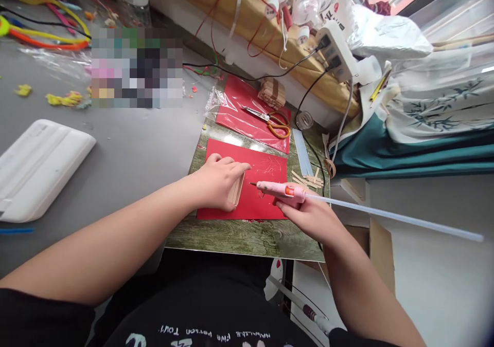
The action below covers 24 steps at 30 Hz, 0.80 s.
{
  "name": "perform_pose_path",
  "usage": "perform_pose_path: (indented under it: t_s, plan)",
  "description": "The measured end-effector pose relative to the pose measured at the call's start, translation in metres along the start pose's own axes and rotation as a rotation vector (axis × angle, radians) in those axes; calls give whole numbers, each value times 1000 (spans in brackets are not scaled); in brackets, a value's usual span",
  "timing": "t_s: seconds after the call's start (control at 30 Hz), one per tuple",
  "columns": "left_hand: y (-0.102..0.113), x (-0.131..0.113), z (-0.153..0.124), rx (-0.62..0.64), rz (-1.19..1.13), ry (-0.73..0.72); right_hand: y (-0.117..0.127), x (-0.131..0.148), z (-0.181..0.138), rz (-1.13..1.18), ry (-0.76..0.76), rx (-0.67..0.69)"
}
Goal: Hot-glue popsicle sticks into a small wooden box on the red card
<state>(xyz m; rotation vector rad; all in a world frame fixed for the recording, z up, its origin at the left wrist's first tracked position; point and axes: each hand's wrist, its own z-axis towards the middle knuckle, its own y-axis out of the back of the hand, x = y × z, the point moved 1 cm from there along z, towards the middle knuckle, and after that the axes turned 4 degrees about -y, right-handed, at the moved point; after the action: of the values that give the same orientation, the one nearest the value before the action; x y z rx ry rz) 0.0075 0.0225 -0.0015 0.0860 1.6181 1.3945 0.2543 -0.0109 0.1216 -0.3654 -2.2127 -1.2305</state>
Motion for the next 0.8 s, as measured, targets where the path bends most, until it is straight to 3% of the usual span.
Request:
perform_pose_path:
  t_s: [0.17,0.43,0.8]
  plan:
    - [-1,-2,0,-21,-3,17,6,25,22,-245,31,-6]
    - [-2,-7,-2,-80,0,52,-2,45,43,-434,46,-20]
    - [-5,-5,-2,-93,-1,59,-6,44,53,-452,89,1]
